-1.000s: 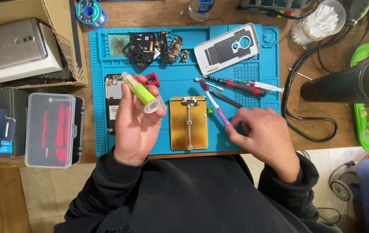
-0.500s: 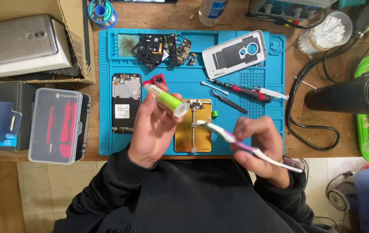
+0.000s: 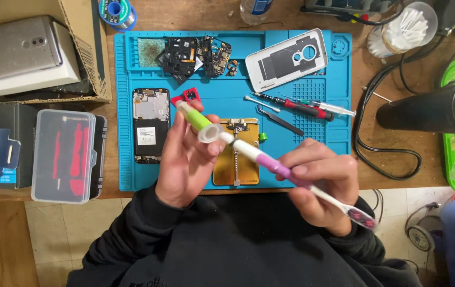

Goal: Repairing a mobile phone component using tweezers, a syringe, and a cleaning brush on a repair mat.

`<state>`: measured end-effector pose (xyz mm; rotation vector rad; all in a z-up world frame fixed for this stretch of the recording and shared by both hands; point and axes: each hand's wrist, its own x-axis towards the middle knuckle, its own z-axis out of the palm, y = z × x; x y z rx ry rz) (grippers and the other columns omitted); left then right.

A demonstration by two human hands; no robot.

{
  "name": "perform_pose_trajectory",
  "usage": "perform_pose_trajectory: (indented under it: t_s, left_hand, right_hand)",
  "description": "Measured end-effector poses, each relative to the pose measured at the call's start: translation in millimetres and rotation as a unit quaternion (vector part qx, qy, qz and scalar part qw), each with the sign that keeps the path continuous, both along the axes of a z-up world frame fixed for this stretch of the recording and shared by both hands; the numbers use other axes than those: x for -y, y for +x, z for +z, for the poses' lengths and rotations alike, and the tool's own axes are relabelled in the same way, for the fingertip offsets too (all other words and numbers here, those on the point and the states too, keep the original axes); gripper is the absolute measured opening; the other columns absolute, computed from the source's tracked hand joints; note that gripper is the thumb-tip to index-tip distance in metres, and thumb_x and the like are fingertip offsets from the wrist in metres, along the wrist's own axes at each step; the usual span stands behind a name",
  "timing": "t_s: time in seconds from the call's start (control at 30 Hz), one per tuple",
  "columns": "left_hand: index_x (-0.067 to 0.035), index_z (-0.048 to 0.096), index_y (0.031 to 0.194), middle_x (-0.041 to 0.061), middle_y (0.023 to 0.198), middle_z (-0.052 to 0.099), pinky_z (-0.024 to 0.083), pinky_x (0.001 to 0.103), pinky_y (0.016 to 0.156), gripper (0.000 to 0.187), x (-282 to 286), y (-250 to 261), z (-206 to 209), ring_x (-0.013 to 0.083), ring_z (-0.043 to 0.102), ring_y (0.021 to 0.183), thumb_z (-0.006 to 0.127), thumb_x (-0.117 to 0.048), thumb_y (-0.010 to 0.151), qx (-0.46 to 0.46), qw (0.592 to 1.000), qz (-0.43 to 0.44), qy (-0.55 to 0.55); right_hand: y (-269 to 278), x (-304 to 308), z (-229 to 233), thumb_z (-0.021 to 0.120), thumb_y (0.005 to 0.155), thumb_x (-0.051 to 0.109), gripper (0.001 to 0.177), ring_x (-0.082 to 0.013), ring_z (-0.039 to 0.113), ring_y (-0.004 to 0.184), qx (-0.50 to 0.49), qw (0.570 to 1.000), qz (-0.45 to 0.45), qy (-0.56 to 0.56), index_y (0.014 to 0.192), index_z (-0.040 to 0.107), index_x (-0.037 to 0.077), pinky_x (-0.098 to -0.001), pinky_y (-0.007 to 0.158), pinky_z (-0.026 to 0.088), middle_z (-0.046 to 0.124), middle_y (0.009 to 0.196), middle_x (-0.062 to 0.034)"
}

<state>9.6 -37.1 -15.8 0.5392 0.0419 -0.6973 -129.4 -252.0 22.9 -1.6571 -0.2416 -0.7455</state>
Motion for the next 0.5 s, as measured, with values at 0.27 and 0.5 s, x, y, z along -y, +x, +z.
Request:
perform_pose_trajectory:
  t_s: [0.27,0.5]
  left_hand:
    - [-0.001,0.056,0.131,0.035,0.121,0.082,0.072,0.039,0.079,0.054,6.0,-12.7,27.5,0.0321,0.086,0.085,0.076,-0.047,0.111,0.205,0.971,0.078,0.095]
    - [0.006,0.076,0.124,0.023,0.106,0.087,0.066,0.032,0.090,0.051,10.5,-24.6,50.0,0.0267,0.082,0.087,0.086,-0.039,0.103,0.370,0.906,0.125,0.164]
  right_hand:
    - [6.3,-12.6,-25.3,0.074,0.112,0.025,0.024,-0.0239,0.078,0.076,-0.013,0.988,0.046,0.146,0.116,0.060,0.006,-0.0320,0.066,0.060,0.081,0.098,-0.0228]
    - [6.5,-24.6,-47.5,0.078,0.109,0.029,0.030,-0.0233,0.069,0.070,-0.030,0.929,0.159,0.333,0.115,0.054,0.012,-0.0318,0.066,0.054,0.071,0.093,-0.0169]
